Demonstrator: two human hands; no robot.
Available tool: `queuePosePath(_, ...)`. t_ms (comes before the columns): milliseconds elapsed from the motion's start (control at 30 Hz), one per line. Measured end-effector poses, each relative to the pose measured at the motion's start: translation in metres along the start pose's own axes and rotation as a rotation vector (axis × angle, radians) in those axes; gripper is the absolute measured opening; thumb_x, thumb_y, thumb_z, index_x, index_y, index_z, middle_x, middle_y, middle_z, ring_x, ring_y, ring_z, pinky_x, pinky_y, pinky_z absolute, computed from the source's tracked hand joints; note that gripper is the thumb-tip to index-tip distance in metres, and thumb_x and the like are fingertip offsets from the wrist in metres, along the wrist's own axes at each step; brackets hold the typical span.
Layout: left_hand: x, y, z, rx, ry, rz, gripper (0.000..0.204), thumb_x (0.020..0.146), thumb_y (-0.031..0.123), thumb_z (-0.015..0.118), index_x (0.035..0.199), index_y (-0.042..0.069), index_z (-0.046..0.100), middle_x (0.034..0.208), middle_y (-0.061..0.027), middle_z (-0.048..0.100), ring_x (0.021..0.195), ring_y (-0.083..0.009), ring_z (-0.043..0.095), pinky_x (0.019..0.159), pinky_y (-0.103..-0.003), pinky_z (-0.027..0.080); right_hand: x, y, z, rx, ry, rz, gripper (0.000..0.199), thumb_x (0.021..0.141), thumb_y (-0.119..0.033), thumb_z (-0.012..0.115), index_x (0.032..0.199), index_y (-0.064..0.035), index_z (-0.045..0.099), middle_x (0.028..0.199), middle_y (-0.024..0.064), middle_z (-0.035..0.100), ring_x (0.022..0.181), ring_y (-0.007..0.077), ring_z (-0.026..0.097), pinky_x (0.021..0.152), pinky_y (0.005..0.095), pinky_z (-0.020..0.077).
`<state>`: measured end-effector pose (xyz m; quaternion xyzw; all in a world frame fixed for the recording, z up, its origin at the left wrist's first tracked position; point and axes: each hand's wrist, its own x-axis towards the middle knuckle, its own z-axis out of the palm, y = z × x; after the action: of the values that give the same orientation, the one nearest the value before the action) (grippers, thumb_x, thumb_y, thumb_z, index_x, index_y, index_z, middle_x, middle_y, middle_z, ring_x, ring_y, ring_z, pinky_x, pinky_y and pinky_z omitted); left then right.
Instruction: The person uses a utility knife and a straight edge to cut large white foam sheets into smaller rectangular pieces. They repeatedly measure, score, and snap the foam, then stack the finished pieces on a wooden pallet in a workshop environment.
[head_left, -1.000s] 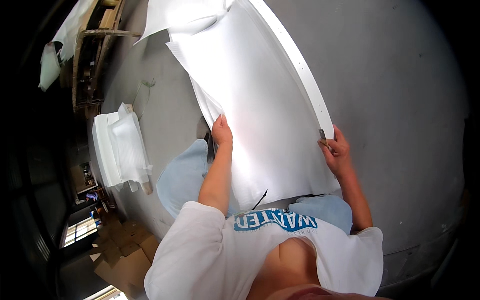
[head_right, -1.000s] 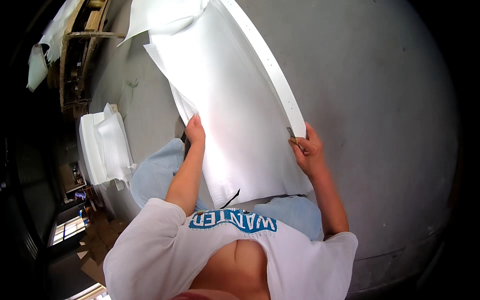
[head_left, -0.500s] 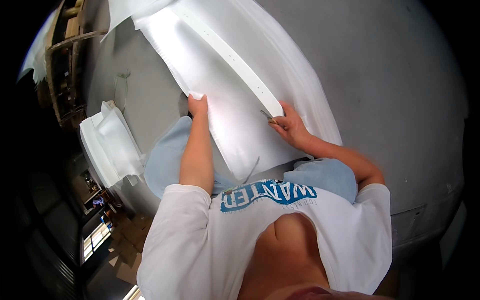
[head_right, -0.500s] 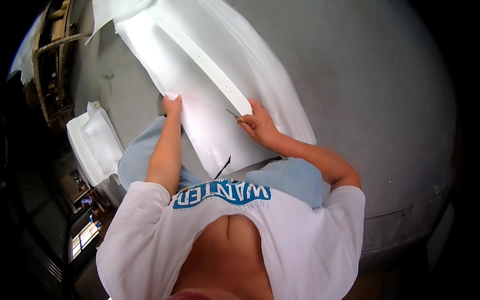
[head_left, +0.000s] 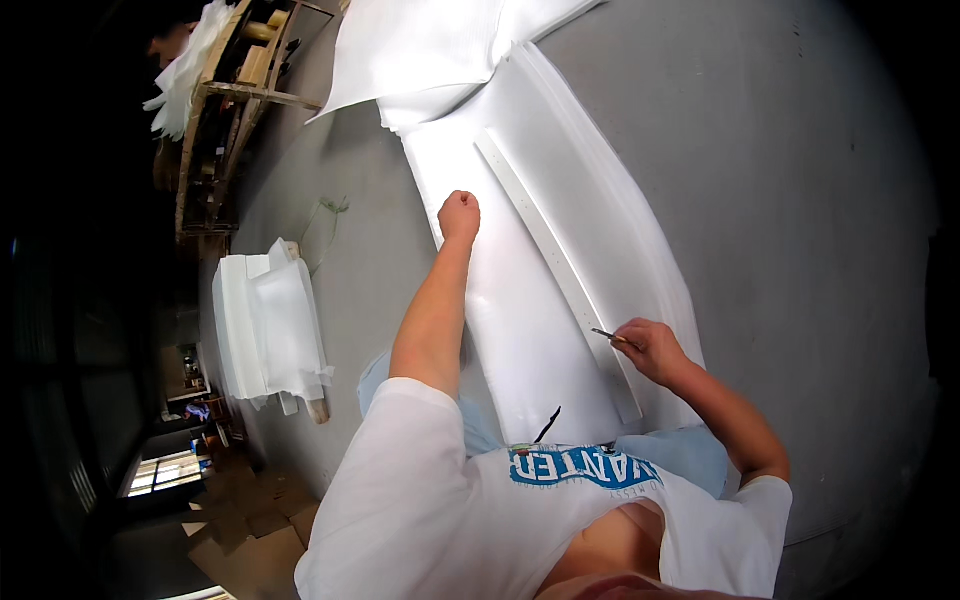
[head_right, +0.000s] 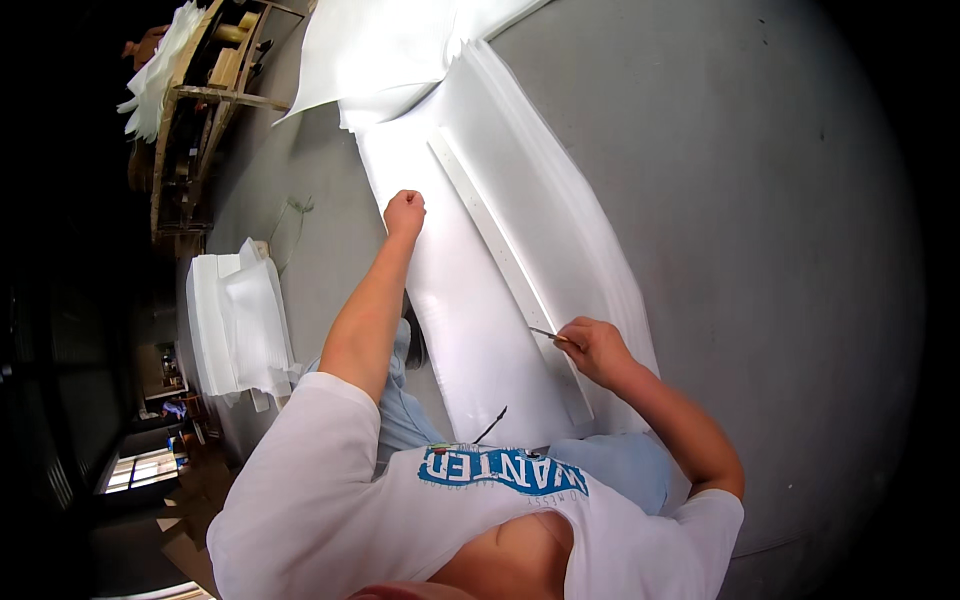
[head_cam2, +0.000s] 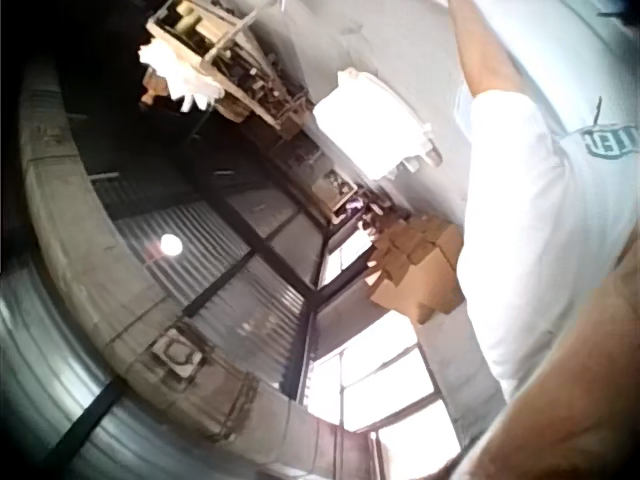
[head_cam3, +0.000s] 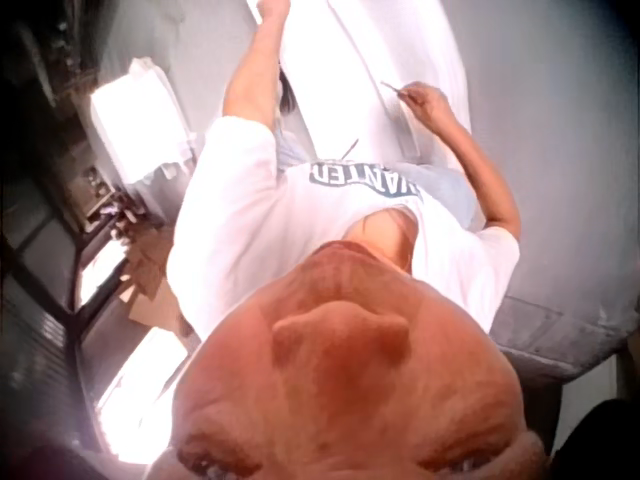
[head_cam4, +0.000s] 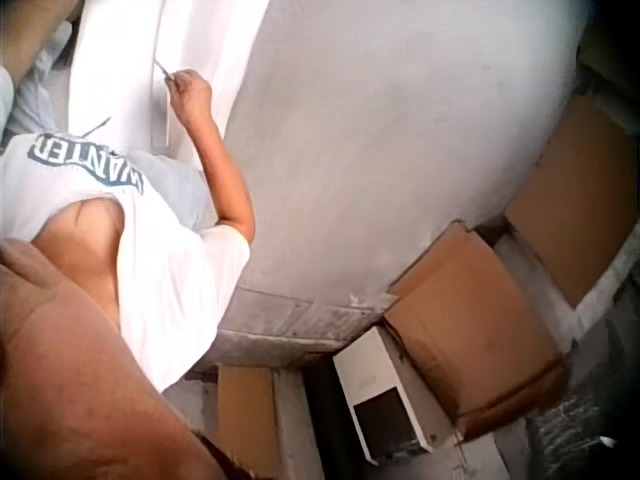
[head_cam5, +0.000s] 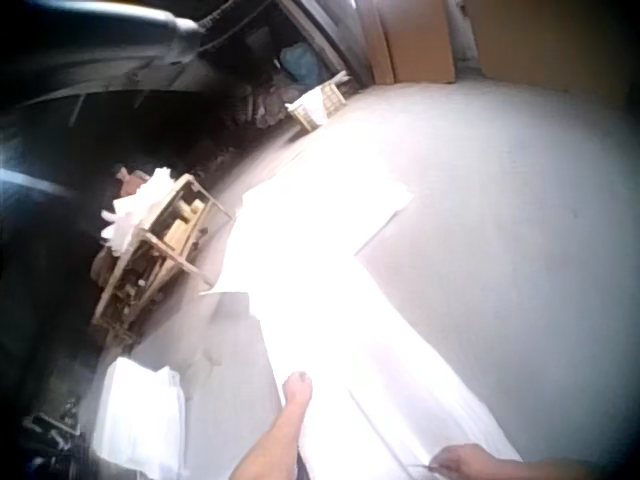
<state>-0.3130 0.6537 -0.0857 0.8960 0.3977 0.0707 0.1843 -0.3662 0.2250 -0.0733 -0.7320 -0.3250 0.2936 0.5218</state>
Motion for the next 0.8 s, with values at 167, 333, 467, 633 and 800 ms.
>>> queuePosePath(167, 0.060, 0.046, 0.019, -0.593, -0.203, -0.241, 0.020, 0.093, 0.016, 0.054, 0.103, 0.002, 0.062, 0.094, -0.0102, 0.068, 0.077, -0.0185, 0.068, 0.059, -0.028, 0.053, 0.021, -0.004, 0.006, 0.025, -0.136, 0.295, 0.021, 0.094, -0.021, 0.057, 0.082, -0.0041, 0.061, 0.065, 0.0093, 0.064, 0.061, 0.0279, 0.063, 0.061, 0.0377, 0.0497)
queuePosePath(333, 0.146, 0.047, 0.025, -0.872, -0.227, -0.336, 0.040, 0.096, 0.029, 0.056, 0.113, -0.008, 0.055, 0.105, -0.0188, 0.066, 0.087, -0.0274, 0.069, 0.066, -0.033, 0.058, 0.059, -0.011, 0.012, 0.071, -0.228, 0.485, 0.020, 0.095, -0.020, 0.053, 0.087, -0.0017, 0.057, 0.068, 0.0098, 0.066, 0.059, 0.0230, 0.064, 0.059, 0.0352, 0.0502)
queuePosePath(467, 0.216, 0.057, 0.044, -1.075, -0.256, -0.411, 0.066, 0.085, 0.044, 0.069, 0.109, -0.015, 0.053, 0.105, -0.0235, 0.062, 0.083, -0.0306, 0.069, 0.063, -0.038, 0.060, 0.107, -0.031, 0.014, 0.152, -0.235, 0.593, 0.020, 0.096, -0.019, 0.053, 0.089, -0.0007, 0.057, 0.074, 0.0089, 0.067, 0.059, 0.0170, 0.063, 0.059, 0.0300, 0.0500)
queuePosePath(633, 0.275, 0.093, 0.082, -1.142, -0.317, -0.591, 0.088, 0.079, 0.055, 0.071, 0.120, -0.018, 0.044, 0.110, -0.0258, 0.055, 0.087, -0.0387, 0.066, 0.066, -0.043, 0.060, 0.167, -0.062, 0.023, 0.225, -0.154, 0.718, 0.022, 0.097, -0.022, 0.054, 0.092, -0.0008, 0.059, 0.077, 0.0067, 0.066, 0.062, 0.0127, 0.060, 0.060, 0.0271, 0.0495)
queuePosePath(800, 0.351, 0.085, 0.098, -1.151, -0.292, -0.666, 0.072, 0.080, 0.049, 0.072, 0.114, -0.011, 0.051, 0.105, -0.0212, 0.060, 0.069, -0.0308, 0.065, 0.056, -0.040, 0.059, 0.238, -0.080, 0.034, 0.331, -0.017, 0.729, 0.022, 0.098, -0.022, 0.053, 0.094, -0.0021, 0.060, 0.075, 0.0045, 0.064, 0.063, 0.0102, 0.058, 0.060, 0.0257, 0.0489)
